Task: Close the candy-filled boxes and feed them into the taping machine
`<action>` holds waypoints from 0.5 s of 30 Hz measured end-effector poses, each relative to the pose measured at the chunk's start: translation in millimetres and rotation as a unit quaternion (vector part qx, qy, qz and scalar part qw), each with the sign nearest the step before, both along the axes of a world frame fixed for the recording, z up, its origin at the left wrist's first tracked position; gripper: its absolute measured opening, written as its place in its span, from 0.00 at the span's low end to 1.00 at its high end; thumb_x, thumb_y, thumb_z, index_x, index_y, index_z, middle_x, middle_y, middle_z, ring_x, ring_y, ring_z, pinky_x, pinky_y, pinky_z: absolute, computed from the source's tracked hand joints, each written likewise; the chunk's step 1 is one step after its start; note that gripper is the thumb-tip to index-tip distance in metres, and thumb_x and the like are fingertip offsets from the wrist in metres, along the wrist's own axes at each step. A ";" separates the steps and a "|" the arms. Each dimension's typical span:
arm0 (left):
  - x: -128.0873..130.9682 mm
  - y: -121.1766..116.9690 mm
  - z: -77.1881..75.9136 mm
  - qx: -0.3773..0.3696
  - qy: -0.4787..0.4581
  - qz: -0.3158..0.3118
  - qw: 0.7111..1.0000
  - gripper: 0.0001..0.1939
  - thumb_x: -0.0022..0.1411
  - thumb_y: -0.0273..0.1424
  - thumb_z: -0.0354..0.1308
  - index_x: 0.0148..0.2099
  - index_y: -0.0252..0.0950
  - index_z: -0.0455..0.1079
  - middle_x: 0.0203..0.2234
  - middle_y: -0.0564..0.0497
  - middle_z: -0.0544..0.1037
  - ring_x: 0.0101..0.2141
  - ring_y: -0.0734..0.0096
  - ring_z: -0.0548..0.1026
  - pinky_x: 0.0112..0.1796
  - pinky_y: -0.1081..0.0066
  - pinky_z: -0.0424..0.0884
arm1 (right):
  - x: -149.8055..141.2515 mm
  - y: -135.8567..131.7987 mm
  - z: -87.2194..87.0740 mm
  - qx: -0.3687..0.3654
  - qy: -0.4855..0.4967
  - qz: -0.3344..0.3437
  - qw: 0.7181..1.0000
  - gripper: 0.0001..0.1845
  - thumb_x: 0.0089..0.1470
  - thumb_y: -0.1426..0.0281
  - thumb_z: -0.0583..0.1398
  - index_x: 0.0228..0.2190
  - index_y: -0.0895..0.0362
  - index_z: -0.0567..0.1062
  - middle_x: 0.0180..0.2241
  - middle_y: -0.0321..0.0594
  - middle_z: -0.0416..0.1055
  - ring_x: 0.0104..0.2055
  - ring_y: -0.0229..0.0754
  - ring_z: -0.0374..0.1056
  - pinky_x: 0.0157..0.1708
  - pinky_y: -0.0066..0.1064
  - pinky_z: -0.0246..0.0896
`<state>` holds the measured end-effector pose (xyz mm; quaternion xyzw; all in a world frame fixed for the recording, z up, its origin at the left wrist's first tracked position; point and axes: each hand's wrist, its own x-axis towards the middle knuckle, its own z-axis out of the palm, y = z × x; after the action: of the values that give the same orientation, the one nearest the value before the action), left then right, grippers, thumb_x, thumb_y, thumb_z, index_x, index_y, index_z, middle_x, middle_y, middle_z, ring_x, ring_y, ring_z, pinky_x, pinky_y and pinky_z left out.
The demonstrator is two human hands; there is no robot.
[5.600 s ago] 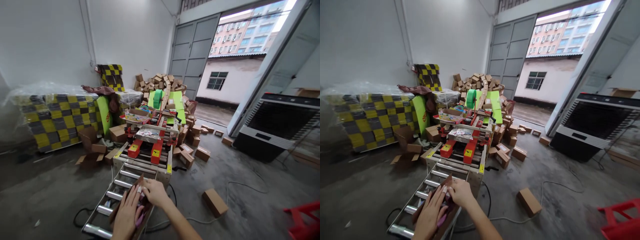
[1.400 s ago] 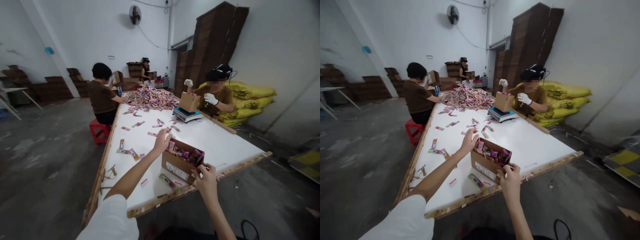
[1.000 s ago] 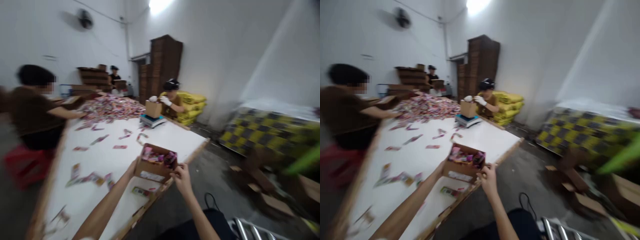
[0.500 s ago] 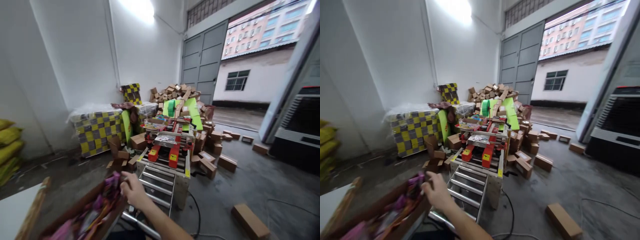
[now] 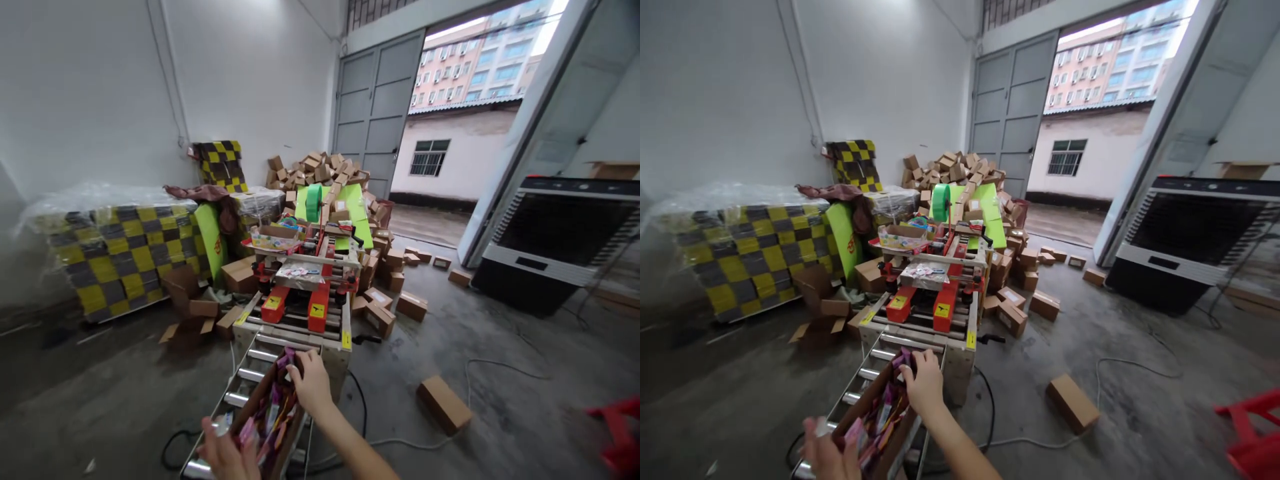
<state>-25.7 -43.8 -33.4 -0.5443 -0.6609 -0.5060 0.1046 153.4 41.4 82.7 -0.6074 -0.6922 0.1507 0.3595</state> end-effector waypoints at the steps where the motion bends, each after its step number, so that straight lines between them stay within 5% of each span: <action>1: -1.6 5.9 2.8 -0.003 0.050 -0.030 0.998 0.39 0.65 0.42 0.47 0.74 0.55 0.36 0.70 0.55 0.51 0.68 0.48 0.51 0.63 0.45 0.61 | -1.6 0.0 1.3 -0.002 -0.012 0.009 1.000 0.12 0.63 0.65 0.60 0.47 0.54 0.77 0.45 0.46 0.69 0.49 0.49 0.67 0.49 0.34 0.64; 4: 1.6 23.6 16.1 -0.075 0.211 -0.147 0.963 0.32 0.68 0.35 0.46 0.72 0.49 0.50 0.67 0.50 0.60 0.65 0.52 0.61 0.60 0.48 0.66 | -3.3 3.3 8.0 -0.030 -0.101 0.083 0.991 0.11 0.64 0.63 0.60 0.41 0.51 0.81 0.40 0.42 0.73 0.46 0.48 0.68 0.47 0.34 0.62; 7: 13.6 38.3 21.0 -0.120 0.268 -0.191 0.937 0.25 0.68 0.32 0.45 0.63 0.39 0.68 0.61 0.46 0.69 0.62 0.52 0.66 0.58 0.52 0.68 | -1.4 10.6 13.4 -0.054 -0.204 0.176 0.962 0.16 0.64 0.57 0.59 0.35 0.52 0.83 0.38 0.42 0.75 0.44 0.48 0.70 0.45 0.35 0.62; 12: 12.8 53.3 15.8 -0.199 0.103 -0.210 0.952 0.24 0.66 0.34 0.43 0.56 0.39 0.75 0.58 0.46 0.73 0.59 0.55 0.70 0.57 0.55 0.71 | -19.7 28.2 10.5 -0.060 -0.258 0.164 0.950 0.18 0.66 0.59 0.55 0.39 0.57 0.81 0.42 0.47 0.76 0.45 0.49 0.71 0.45 0.38 0.62; 15: -4.7 51.0 30.0 -0.204 -0.048 -0.235 0.949 0.26 0.68 0.37 0.38 0.56 0.38 0.73 0.54 0.45 0.76 0.57 0.58 0.73 0.57 0.58 0.71 | -42.7 39.2 5.2 -0.054 -0.255 0.141 0.955 0.17 0.66 0.65 0.53 0.42 0.61 0.78 0.43 0.50 0.75 0.46 0.51 0.70 0.50 0.44 0.60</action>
<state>-30.4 7.2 -3.3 -0.6690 -0.6076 -0.3960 -0.1624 110.6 80.6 87.8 -0.5404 -0.8303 0.0767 0.1127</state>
